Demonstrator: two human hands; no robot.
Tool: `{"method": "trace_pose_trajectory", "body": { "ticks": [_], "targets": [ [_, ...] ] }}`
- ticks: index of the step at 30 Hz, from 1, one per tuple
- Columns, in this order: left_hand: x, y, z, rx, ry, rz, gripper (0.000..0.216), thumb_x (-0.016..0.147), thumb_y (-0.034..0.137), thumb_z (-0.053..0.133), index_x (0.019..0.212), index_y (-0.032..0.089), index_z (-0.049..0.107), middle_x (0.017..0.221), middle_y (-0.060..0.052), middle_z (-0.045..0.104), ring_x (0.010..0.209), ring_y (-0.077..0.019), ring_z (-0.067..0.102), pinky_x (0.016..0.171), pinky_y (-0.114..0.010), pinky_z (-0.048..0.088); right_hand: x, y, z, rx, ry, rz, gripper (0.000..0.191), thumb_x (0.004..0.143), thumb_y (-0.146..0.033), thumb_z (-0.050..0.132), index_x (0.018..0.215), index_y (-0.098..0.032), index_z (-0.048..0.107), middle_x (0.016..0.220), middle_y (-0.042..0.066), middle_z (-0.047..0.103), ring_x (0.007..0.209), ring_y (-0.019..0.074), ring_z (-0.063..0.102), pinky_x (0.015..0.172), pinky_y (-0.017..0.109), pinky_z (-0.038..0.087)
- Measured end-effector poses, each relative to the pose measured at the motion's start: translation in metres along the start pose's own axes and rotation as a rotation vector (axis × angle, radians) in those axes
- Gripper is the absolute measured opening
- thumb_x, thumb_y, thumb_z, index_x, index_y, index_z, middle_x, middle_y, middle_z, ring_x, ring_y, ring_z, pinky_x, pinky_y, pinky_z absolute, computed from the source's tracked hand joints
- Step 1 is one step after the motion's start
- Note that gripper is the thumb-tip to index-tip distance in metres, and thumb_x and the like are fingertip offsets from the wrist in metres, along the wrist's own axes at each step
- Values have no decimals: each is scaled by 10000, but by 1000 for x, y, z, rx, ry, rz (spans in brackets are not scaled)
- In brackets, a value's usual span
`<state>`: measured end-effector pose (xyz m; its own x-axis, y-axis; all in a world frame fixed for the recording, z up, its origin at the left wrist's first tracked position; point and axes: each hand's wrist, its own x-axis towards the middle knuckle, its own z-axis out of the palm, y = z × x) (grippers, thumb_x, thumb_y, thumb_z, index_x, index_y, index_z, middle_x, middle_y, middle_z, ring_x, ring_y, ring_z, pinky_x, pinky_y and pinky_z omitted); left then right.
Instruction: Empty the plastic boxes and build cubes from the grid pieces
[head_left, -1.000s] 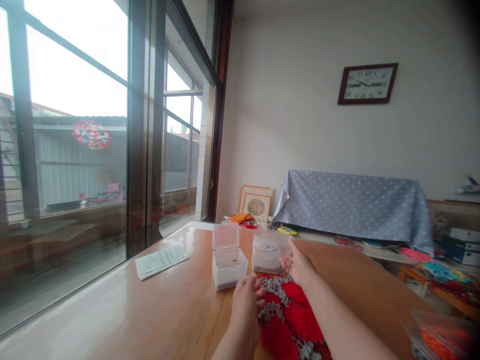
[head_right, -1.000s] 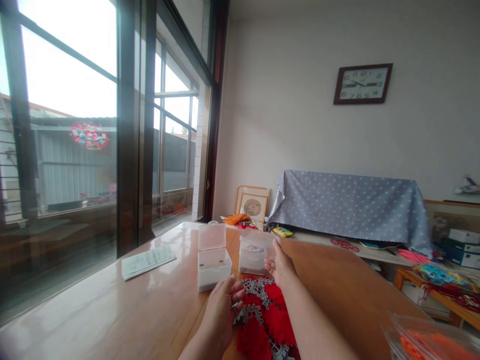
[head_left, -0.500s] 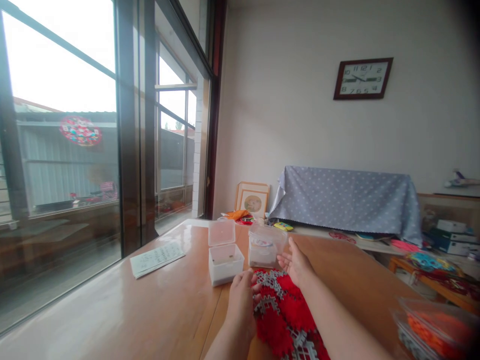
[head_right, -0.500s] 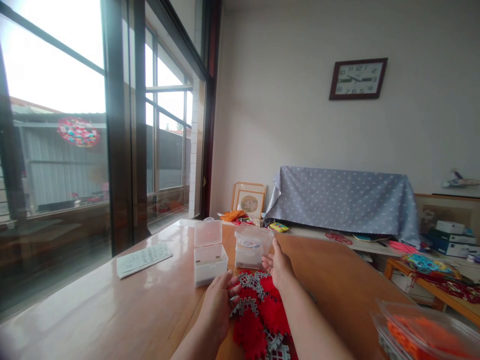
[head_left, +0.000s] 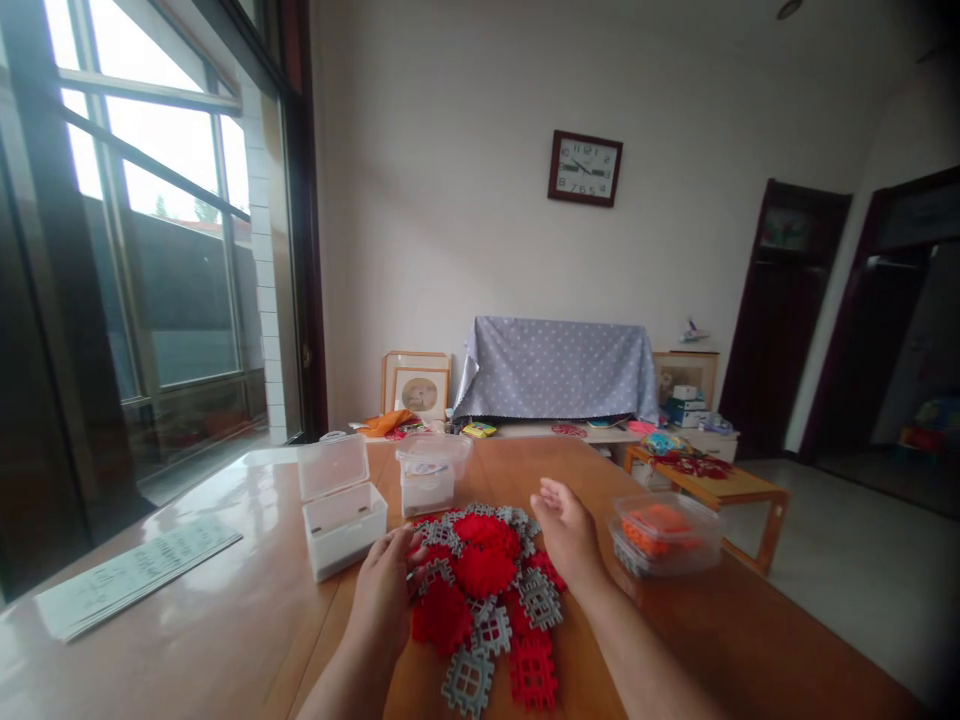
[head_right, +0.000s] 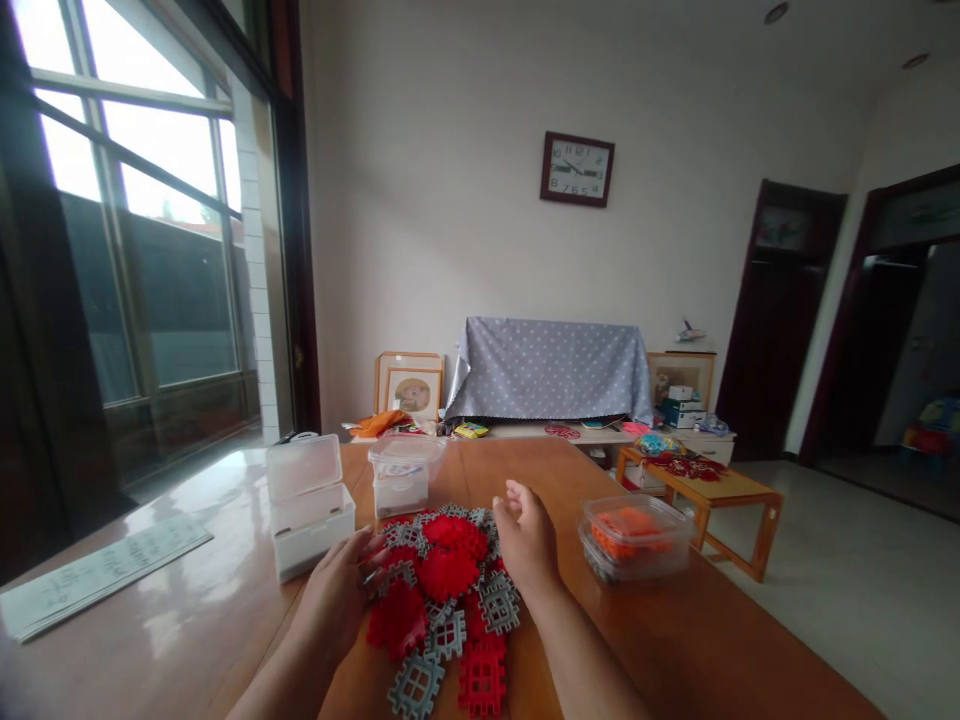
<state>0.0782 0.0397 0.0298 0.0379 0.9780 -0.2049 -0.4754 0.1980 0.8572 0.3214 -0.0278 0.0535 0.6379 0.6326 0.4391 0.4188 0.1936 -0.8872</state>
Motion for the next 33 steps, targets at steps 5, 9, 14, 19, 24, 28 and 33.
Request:
{"method": "trace_pose_trajectory", "body": {
  "ticks": [5, 9, 14, 19, 24, 28, 33],
  "targets": [
    [-5, 0, 2, 35, -25, 13, 293, 806, 341, 744, 1033, 186, 641, 1029, -74, 712, 746, -133, 676, 619, -237, 507, 4, 20, -70, -663, 228, -295, 440, 870, -357, 591, 1287, -220, 629, 1274, 146, 659, 1292, 362, 469, 1134, 579, 273],
    [-8, -1, 4, 68, -56, 8, 327, 780, 385, 763, 1013, 187, 647, 1020, -70, 725, 768, -139, 683, 635, -235, 505, 0, 44, -105, -927, 274, -268, 513, 840, -348, 577, 1335, -209, 574, 1387, 145, 599, 1393, 381, 348, 1133, 632, 200],
    [-18, 2, 7, 113, -78, 31, 419, 714, 438, 803, 1005, 181, 646, 936, -61, 716, 761, -156, 675, 627, -240, 492, -2, 68, -124, -993, 279, -263, 364, 848, -322, 521, 1168, -234, 671, 1330, 108, 647, 1359, 359, 384, 1134, 629, 186],
    [-23, 4, 8, 142, -109, 57, 484, 647, 500, 829, 957, 174, 647, 906, -59, 714, 714, -149, 651, 624, -252, 481, 5, 76, -130, -926, 303, -316, 308, 859, -283, 457, 1039, -257, 707, 1196, 94, 707, 1270, 332, 460, 1105, 534, 276],
    [-24, 3, 9, 168, -127, 71, 524, 621, 539, 828, 951, 171, 652, 889, -63, 719, 734, -162, 655, 636, -258, 475, 11, 81, -135, -952, 330, -371, 306, 882, -282, 451, 1066, -233, 691, 1139, 106, 721, 1176, 331, 525, 1045, 486, 323],
    [-23, 1, 9, 167, -147, 87, 551, 610, 580, 828, 931, 169, 650, 871, -61, 711, 739, -164, 648, 643, -258, 471, 14, 77, -136, -905, 353, -451, 324, 907, -288, 452, 1127, -187, 668, 1148, 137, 709, 1108, 330, 559, 1026, 473, 331],
    [-24, 0, 10, 198, -160, 111, 568, 610, 630, 816, 903, 172, 650, 868, -59, 707, 740, -166, 643, 628, -251, 455, 10, 54, -126, -804, 344, -574, 319, 933, -309, 448, 1138, -176, 654, 1129, 141, 706, 1106, 328, 565, 1044, 468, 345]
  ]
}}
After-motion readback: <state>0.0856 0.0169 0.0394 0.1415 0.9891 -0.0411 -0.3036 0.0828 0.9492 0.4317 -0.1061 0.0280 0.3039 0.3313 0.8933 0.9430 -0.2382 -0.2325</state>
